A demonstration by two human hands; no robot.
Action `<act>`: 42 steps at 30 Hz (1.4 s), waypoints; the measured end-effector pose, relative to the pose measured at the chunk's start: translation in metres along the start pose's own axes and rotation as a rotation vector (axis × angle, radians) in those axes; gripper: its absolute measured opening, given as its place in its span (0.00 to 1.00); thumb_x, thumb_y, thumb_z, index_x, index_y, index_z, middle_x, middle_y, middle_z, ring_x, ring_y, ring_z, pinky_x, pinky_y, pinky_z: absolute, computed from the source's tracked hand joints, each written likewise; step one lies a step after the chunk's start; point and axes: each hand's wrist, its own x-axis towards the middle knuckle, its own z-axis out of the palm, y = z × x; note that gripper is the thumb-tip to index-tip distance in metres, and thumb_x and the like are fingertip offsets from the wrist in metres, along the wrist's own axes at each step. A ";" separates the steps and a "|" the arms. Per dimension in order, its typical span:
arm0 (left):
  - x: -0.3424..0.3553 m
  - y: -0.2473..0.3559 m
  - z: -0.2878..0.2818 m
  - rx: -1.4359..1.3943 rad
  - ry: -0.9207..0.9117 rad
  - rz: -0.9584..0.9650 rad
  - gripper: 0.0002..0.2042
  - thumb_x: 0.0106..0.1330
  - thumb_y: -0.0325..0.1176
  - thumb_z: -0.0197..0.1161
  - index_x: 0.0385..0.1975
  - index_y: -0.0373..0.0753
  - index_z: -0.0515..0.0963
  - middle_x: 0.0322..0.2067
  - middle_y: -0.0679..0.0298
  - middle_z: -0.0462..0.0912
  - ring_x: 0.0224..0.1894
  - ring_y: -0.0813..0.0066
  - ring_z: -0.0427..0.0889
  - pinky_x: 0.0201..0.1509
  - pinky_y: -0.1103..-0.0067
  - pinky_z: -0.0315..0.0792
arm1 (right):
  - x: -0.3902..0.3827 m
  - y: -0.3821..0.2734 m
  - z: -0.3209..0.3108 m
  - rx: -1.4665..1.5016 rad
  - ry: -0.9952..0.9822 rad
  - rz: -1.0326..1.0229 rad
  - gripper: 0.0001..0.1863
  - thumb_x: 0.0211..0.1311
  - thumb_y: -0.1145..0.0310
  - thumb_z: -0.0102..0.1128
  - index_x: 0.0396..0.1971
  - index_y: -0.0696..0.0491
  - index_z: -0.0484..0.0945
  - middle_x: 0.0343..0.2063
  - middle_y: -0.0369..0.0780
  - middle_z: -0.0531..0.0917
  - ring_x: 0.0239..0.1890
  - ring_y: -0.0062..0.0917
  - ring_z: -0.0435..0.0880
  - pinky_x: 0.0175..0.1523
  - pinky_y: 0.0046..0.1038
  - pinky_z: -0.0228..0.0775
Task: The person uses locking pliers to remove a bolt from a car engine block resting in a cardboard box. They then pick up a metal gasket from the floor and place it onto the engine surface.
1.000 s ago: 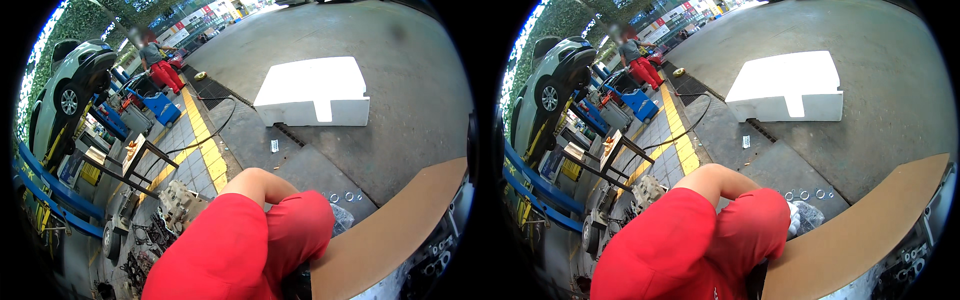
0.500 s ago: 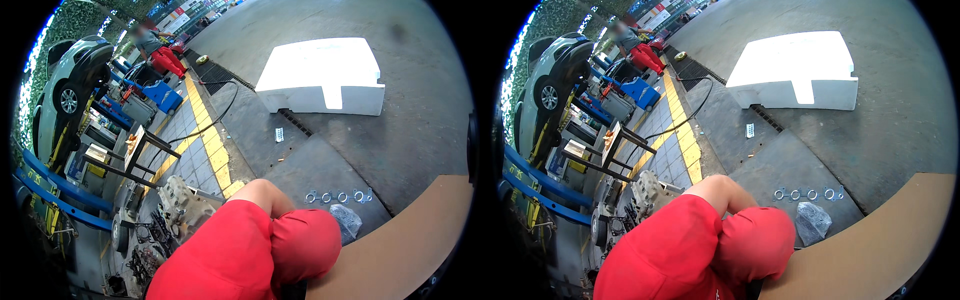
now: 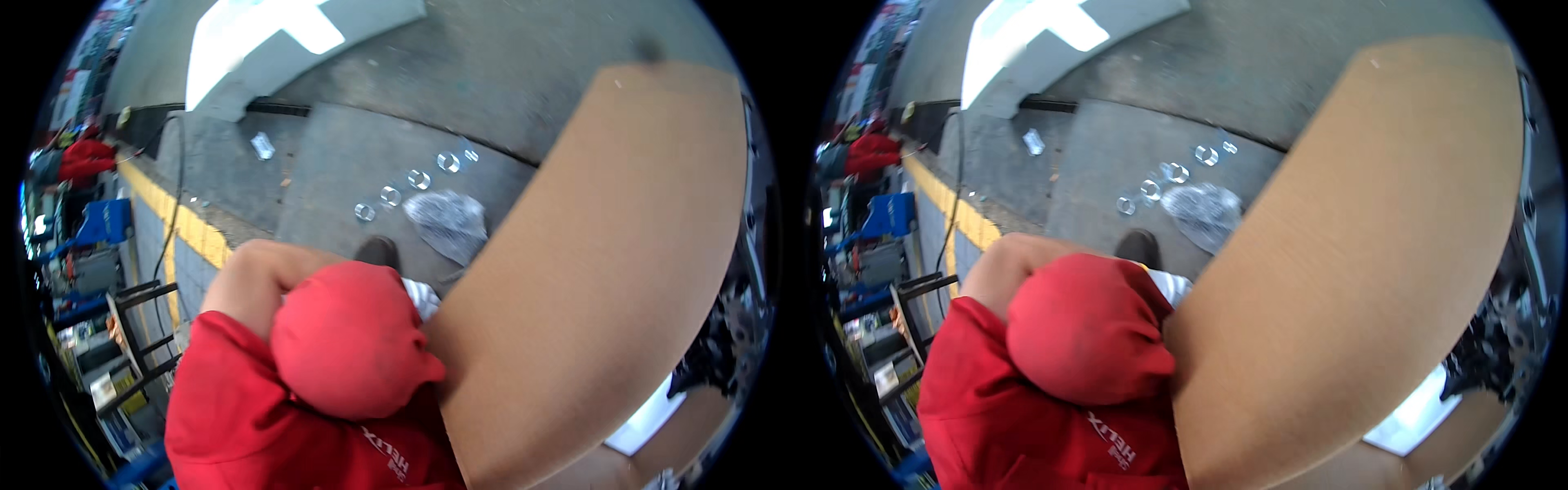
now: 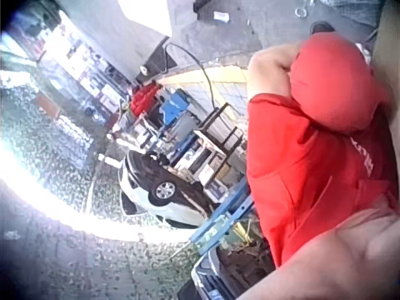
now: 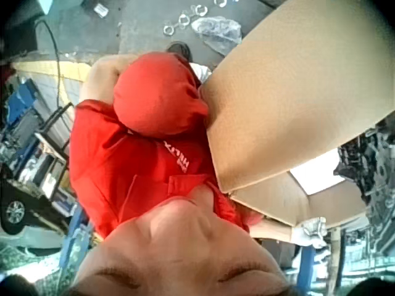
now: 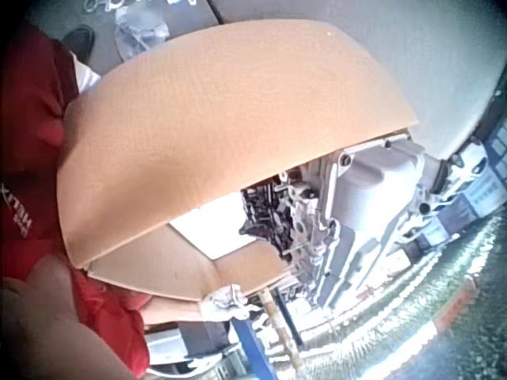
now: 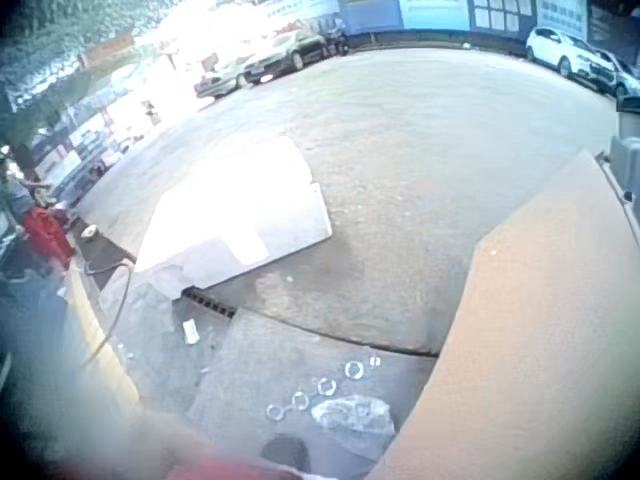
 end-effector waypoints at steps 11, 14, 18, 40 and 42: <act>0.088 -0.095 0.024 -0.595 -0.611 0.061 0.13 0.74 0.42 0.76 0.48 0.40 0.91 0.43 0.54 0.94 0.44 0.62 0.95 0.45 0.68 0.88 | -0.009 -0.011 -0.016 0.002 0.059 0.118 0.19 0.80 0.59 0.71 0.56 0.58 0.81 0.45 0.44 0.86 0.54 0.34 0.84 0.78 0.51 0.71; 0.146 -0.116 0.056 -0.415 -0.409 0.340 0.13 0.74 0.42 0.75 0.49 0.40 0.90 0.43 0.54 0.94 0.44 0.61 0.94 0.45 0.68 0.87 | -0.014 0.000 -0.008 -0.050 0.070 0.074 0.19 0.81 0.59 0.71 0.57 0.58 0.81 0.46 0.43 0.86 0.54 0.33 0.85 0.76 0.50 0.72; 0.229 -0.145 0.100 -0.220 -0.145 0.631 0.13 0.74 0.41 0.74 0.49 0.40 0.89 0.43 0.54 0.92 0.44 0.60 0.93 0.45 0.67 0.87 | -0.014 0.011 -0.003 -0.105 0.079 0.036 0.20 0.81 0.58 0.70 0.59 0.58 0.81 0.46 0.43 0.86 0.54 0.33 0.85 0.75 0.49 0.74; 0.302 -0.141 0.087 0.416 0.578 1.045 0.15 0.68 0.37 0.72 0.51 0.39 0.80 0.47 0.53 0.81 0.43 0.53 0.83 0.40 0.60 0.83 | -0.011 0.026 0.001 -0.274 0.116 -0.107 0.22 0.85 0.56 0.66 0.65 0.56 0.80 0.49 0.41 0.89 0.54 0.32 0.88 0.65 0.43 0.83; 0.288 -0.133 0.058 0.611 0.673 1.010 0.18 0.66 0.36 0.74 0.51 0.38 0.78 0.52 0.53 0.78 0.45 0.53 0.82 0.40 0.59 0.82 | -0.012 0.025 0.001 -0.293 0.123 -0.130 0.22 0.85 0.56 0.66 0.66 0.56 0.80 0.50 0.41 0.89 0.54 0.32 0.88 0.64 0.42 0.83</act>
